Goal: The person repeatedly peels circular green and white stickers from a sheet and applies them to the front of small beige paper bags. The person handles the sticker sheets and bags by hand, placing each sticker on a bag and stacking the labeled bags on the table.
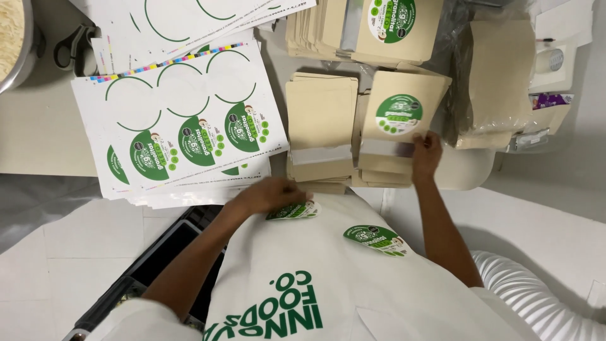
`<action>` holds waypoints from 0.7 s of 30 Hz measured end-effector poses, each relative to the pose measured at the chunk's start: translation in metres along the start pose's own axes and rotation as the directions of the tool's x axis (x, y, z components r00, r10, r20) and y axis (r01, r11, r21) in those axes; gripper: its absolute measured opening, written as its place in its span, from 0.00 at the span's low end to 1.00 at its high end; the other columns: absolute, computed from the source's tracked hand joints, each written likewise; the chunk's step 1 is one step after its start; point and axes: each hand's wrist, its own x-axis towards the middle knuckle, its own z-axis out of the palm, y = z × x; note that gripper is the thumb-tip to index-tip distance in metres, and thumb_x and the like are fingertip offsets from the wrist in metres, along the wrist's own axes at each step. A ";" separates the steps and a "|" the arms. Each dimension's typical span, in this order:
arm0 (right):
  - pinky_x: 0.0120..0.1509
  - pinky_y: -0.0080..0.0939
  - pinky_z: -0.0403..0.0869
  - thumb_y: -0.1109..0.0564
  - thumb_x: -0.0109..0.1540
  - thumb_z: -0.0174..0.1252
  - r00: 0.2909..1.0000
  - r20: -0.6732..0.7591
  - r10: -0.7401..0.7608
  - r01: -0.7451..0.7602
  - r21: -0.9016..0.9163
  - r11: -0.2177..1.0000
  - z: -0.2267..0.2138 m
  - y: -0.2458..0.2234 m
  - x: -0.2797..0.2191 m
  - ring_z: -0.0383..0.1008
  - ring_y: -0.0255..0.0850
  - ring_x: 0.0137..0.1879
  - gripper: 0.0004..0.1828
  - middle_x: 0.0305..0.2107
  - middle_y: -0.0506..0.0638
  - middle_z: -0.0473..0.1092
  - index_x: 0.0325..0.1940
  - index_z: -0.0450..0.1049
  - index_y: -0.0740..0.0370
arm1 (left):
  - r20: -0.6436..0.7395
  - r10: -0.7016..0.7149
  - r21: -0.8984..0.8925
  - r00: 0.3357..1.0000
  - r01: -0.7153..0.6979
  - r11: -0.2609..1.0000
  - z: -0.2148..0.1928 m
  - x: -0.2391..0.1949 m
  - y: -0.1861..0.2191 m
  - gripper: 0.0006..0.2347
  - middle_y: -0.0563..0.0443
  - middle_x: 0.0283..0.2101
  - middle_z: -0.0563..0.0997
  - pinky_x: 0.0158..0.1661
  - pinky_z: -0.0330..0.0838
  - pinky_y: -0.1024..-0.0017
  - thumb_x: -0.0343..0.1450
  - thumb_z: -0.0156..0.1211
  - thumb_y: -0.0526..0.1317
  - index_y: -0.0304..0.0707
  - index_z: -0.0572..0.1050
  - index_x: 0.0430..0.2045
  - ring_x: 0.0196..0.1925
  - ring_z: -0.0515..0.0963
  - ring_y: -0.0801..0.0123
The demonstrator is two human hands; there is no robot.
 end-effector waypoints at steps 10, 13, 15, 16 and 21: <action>0.51 0.48 0.69 0.46 0.66 0.67 0.998 -0.026 0.054 -0.059 -0.236 0.970 -0.003 -0.023 0.020 0.71 0.37 0.46 0.19 0.39 0.42 0.66 0.57 0.73 0.52 | -0.272 0.046 -0.498 0.961 -0.182 0.848 -0.020 -0.002 -0.017 0.14 0.41 0.39 0.82 0.39 0.79 0.70 0.68 0.69 0.45 0.36 0.83 0.42 0.42 0.79 0.60; 0.53 0.51 0.71 0.42 0.67 0.65 0.995 0.034 0.093 -0.077 -0.316 0.945 -0.015 -0.049 -0.008 0.72 0.43 0.49 0.26 0.44 0.49 0.67 0.64 0.69 0.55 | -0.435 0.096 -0.458 0.895 -0.311 0.833 -0.033 0.011 -0.017 0.11 0.42 0.35 0.84 0.38 0.77 0.69 0.69 0.71 0.44 0.41 0.84 0.41 0.38 0.79 0.64; 0.75 0.73 0.51 0.42 0.67 0.65 0.997 0.040 0.060 -0.031 -0.508 0.861 -0.010 -0.086 -0.029 0.55 0.56 0.73 0.36 0.62 0.61 0.57 0.73 0.59 0.55 | -0.525 0.239 -0.213 0.817 -0.398 0.892 -0.047 0.016 -0.003 0.08 0.45 0.37 0.84 0.42 0.76 0.65 0.73 0.66 0.40 0.46 0.83 0.45 0.40 0.80 0.62; 0.75 0.73 0.51 0.42 0.67 0.65 0.997 0.037 0.061 -0.034 -0.508 0.861 0.002 -0.120 -0.047 0.55 0.56 0.73 0.36 0.62 0.61 0.57 0.73 0.59 0.55 | -0.523 0.242 -0.211 0.817 -0.399 0.892 -0.049 0.028 -0.001 0.08 0.45 0.37 0.84 0.42 0.76 0.65 0.73 0.66 0.40 0.46 0.83 0.45 0.40 0.80 0.62; 0.55 0.46 0.70 0.48 0.58 0.72 0.498 0.851 -0.169 0.215 0.068 0.974 0.046 -0.260 -0.146 0.73 0.45 0.51 0.20 0.41 0.54 0.76 0.48 0.77 0.59 | -0.366 0.470 -0.005 0.803 -0.506 0.862 -0.044 0.069 0.026 0.30 0.40 0.40 0.85 0.48 0.75 0.58 0.72 0.63 0.30 0.54 0.63 0.70 0.44 0.84 0.53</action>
